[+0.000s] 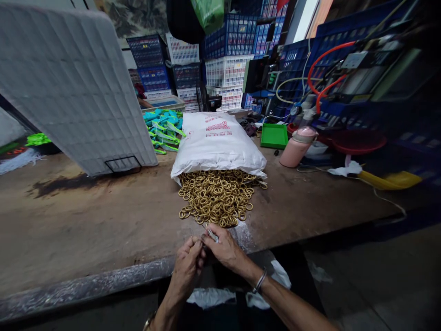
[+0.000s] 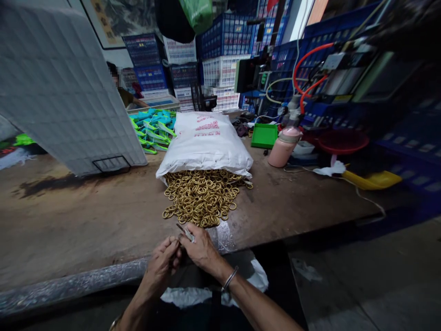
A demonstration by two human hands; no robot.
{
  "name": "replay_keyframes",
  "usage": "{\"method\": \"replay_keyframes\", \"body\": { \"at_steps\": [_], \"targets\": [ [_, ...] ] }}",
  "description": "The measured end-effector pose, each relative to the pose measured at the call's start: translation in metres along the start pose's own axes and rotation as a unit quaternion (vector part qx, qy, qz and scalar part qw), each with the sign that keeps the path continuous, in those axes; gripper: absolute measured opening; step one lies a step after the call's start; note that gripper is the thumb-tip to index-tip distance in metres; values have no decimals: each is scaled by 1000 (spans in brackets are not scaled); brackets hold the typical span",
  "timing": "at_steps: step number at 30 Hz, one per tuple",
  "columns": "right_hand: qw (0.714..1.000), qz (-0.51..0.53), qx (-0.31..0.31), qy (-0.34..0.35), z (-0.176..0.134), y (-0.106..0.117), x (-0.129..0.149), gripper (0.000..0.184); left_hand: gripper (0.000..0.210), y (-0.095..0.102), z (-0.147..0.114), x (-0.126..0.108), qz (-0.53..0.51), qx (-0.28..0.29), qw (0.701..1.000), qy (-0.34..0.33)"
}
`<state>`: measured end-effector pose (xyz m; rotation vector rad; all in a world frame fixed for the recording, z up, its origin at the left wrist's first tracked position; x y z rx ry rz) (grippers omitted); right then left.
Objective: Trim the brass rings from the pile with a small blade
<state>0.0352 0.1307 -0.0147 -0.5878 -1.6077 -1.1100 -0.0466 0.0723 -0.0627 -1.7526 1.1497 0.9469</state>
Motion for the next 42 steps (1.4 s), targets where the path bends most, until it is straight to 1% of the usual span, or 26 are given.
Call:
{"method": "replay_keyframes", "body": {
  "at_steps": [4, 10, 14, 17, 19, 21, 24, 29, 31, 33, 35, 37, 38, 40, 42],
  "targets": [
    [999, 31, 9, -8, 0, -1, -1, 13, 31, -4, -1, 0, -28, 13, 1000, 4],
    [998, 50, 12, -21, 1, -1, 0, 13, 30, -5, -3, 1, -37, 21, 999, 5],
    [999, 43, -7, -28, 0, 3, -5, 16, 29, -7, -4, -3, -48, 29, 998, 1],
    [999, -29, -10, -23, -4, 5, -7, 16, 30, -5, -5, -6, -46, 19, 999, 5],
    [994, -103, 16, 14, -8, 0, -1, 12, 33, -4, -5, -8, -44, 14, 999, -1],
    [983, -170, 45, 47, -14, -7, 4, 17, 35, -3, -4, -9, -40, 17, 999, -8],
    [967, -239, 62, 66, -19, -12, 5, 26, 37, -1, -4, -8, -14, 6, 1000, -6],
    [955, -284, 71, 56, -21, -15, 3, 30, 39, 5, -5, -15, 40, -25, 998, -43],
    [950, -300, 74, 46, -21, -16, -1, 30, 39, 5, -6, -15, 54, -25, 997, -53],
    [943, -324, 69, 34, -19, -13, -7, 30, 37, 5, -10, -11, 53, -13, 997, -48],
    [933, -357, 50, 4, -14, -4, -17, 28, 33, 2, -17, -7, 35, 9, 999, -33],
    [919, -391, 25, -39, -10, 10, -29, 22, 29, -4, -25, -5, -12, 39, 999, -18],
    [916, -398, 13, -47, -9, 15, -31, 20, 26, -5, -28, -4, -45, 50, 998, -10],
    [918, -395, 1, -35, -8, 18, -30, 17, 24, -5, -31, -3, -113, 52, 992, 13],
    [925, -379, -4, -14, -9, 15, -24, 17, 24, -2, -30, -1, -165, 42, 985, 34]
  ]
}}
Point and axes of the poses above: each hand's wrist, its own z-axis towards the middle knuckle, its own y-axis out of the back of the hand, x = y × z, the point moved 10 cm from there along z, towards the middle knuckle, and after that the axes turned 2 degrees about z, right-handed, at the moved point
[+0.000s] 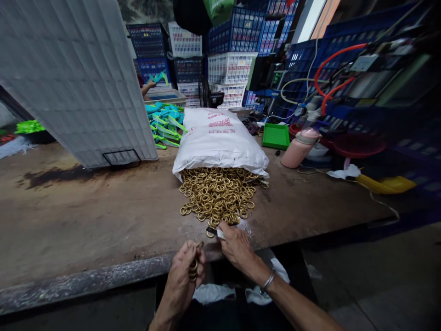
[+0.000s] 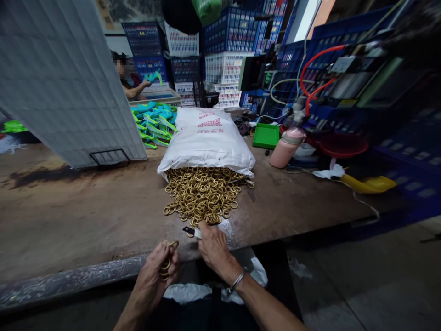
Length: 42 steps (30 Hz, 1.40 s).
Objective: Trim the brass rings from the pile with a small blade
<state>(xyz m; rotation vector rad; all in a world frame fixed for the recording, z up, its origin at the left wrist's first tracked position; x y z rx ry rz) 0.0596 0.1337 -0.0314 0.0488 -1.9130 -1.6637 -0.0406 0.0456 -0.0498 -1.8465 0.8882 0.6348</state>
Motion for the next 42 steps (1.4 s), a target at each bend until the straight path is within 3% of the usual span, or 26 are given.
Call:
{"method": "replay_keyframes", "body": {
  "at_steps": [5, 12, 18, 22, 27, 32, 36, 39, 42],
  "targets": [
    [999, 19, -18, -20, -2, -2, 11, 18, 22, 7, 7, -4, -51, -13, 999, 0],
    [999, 8, -36, 7, 3, -7, 19, 23, 25, 8, 10, -7, -120, 8, 993, 16],
    [998, 55, -42, -13, 9, -6, 12, 22, 17, 23, 15, 7, -163, -42, 985, 47],
    [973, 219, -59, -49, 9, 3, 10, 2, 21, 21, 15, 8, -111, -63, 991, 43],
    [898, 432, -34, -71, 4, 5, 21, 8, 25, 7, 14, -5, -27, -54, 998, -29],
    [856, 510, -6, -81, -1, -5, 21, 12, 34, 8, 12, -9, 28, -96, 993, -61],
    [851, 523, 5, -55, -2, -9, 25, 16, 37, 10, 14, -7, 47, -103, 992, -58],
    [870, 492, 2, -40, -3, -2, 28, 17, 31, 12, 15, -10, 85, -105, 988, -69],
    [895, 446, -2, -25, -1, 8, 31, 21, 23, 10, 11, -29, 183, -113, 966, -141]
  ]
}}
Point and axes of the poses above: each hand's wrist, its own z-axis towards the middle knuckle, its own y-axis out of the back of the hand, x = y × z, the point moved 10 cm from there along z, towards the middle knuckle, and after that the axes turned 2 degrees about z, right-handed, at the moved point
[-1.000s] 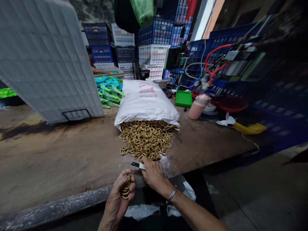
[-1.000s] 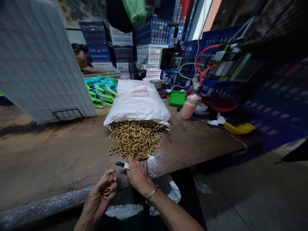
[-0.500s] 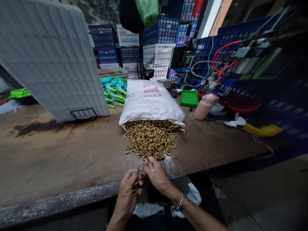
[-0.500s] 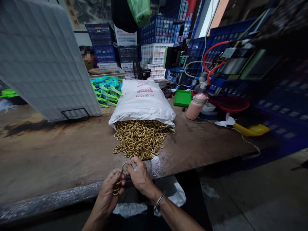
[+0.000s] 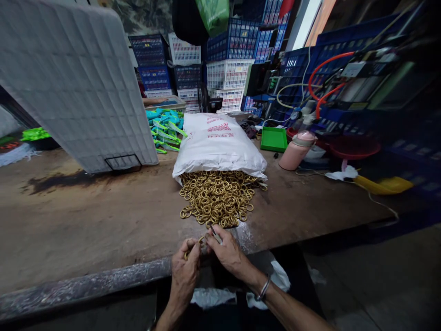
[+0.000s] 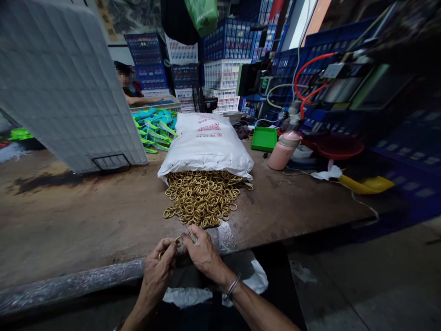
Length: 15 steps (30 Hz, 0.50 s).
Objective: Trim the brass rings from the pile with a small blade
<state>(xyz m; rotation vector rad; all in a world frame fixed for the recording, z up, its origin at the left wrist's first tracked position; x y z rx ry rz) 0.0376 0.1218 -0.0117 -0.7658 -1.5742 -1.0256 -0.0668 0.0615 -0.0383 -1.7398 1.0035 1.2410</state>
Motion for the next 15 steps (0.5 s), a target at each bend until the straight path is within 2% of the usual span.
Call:
{"method": "replay_keyframes", "body": {
  "at_steps": [3, 5, 7, 11, 15],
  "targets": [
    [998, -64, -4, 23, 2, 3, 6, 22, 16, -2, -2, -23, 87, 6, 991, -102],
    [995, -93, -6, 27, 2, 3, 6, 23, 16, -5, -2, -26, 103, 15, 987, -120],
    [995, -98, -5, 19, 2, 2, 4, 25, 20, -8, 0, -16, 90, 31, 992, -77],
    [996, -90, -9, 6, 1, 1, 3, 24, 31, -17, -1, 16, 50, 81, 993, 70],
    [999, -50, -1, -12, 3, 1, -2, 25, 34, -21, -5, 23, -23, 99, 990, 100]
  ]
}}
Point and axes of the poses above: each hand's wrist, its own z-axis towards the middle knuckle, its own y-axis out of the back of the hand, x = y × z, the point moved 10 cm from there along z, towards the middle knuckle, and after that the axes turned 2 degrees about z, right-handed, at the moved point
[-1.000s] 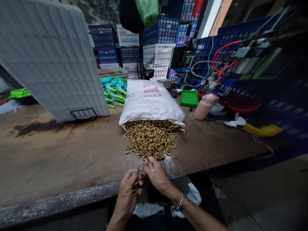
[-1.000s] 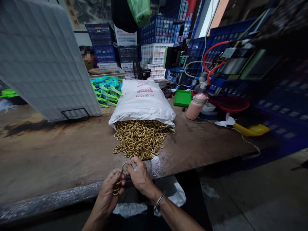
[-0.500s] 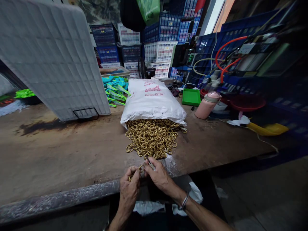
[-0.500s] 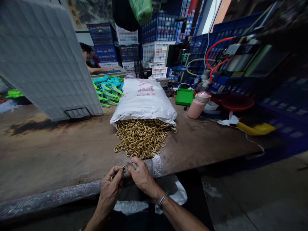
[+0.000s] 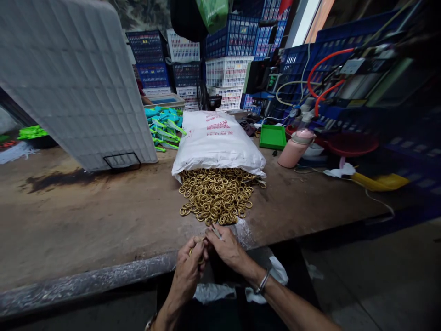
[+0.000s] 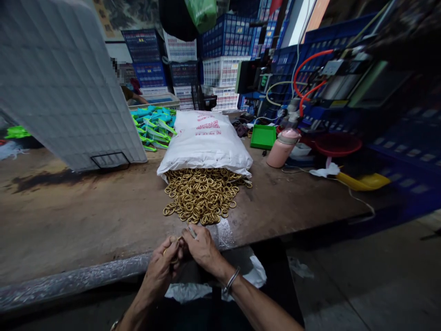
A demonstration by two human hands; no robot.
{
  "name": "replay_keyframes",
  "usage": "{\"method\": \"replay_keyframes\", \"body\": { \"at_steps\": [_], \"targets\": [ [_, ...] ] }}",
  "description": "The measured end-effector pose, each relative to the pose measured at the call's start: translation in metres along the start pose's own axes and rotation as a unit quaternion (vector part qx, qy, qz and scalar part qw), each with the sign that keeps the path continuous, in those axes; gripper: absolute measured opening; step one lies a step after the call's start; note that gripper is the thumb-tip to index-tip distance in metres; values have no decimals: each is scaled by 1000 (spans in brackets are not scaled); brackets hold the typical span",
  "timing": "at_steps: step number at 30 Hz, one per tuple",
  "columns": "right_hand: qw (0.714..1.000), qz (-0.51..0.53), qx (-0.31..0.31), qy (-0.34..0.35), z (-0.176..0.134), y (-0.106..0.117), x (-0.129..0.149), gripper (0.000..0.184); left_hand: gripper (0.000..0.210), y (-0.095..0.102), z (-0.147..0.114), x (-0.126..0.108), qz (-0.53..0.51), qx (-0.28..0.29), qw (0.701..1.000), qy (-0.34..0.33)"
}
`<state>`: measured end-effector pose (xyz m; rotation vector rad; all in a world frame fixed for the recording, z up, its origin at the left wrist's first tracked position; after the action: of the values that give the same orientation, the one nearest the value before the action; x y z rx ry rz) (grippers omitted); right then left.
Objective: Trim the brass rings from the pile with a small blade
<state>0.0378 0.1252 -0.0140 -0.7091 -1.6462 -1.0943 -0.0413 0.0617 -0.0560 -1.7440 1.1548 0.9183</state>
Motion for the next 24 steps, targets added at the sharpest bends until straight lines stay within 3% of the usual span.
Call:
{"method": "replay_keyframes", "body": {
  "at_steps": [3, 6, 12, 16, 24],
  "targets": [
    [1000, -30, -5, 3, 0, 4, -4, 23, 33, 2, 0, -3, -14, -3, 1000, -16],
    [989, -137, 21, 52, -6, 0, 3, 13, 35, 6, 1, -5, 6, -19, 999, -27],
    [945, -308, 74, 79, -16, -12, 7, 29, 38, 10, -1, -14, 52, -46, 996, -57],
    [931, -347, 89, 72, -16, -16, 5, 31, 35, 11, -6, -25, 67, -62, 991, -101],
    [920, -376, 99, 61, -20, -19, 5, 33, 30, 19, -7, -20, 76, -71, 988, -114]
  ]
}}
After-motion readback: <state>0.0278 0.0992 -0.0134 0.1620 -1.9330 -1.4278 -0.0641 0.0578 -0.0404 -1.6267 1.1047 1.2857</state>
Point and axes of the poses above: each hand's wrist, its own z-axis towards the middle knuckle, its own y-axis out of the back of the hand, x = y × z, the point moved 10 cm from there along z, towards the middle knuckle, and after that the axes turned 2 degrees about z, right-handed, at the moved point
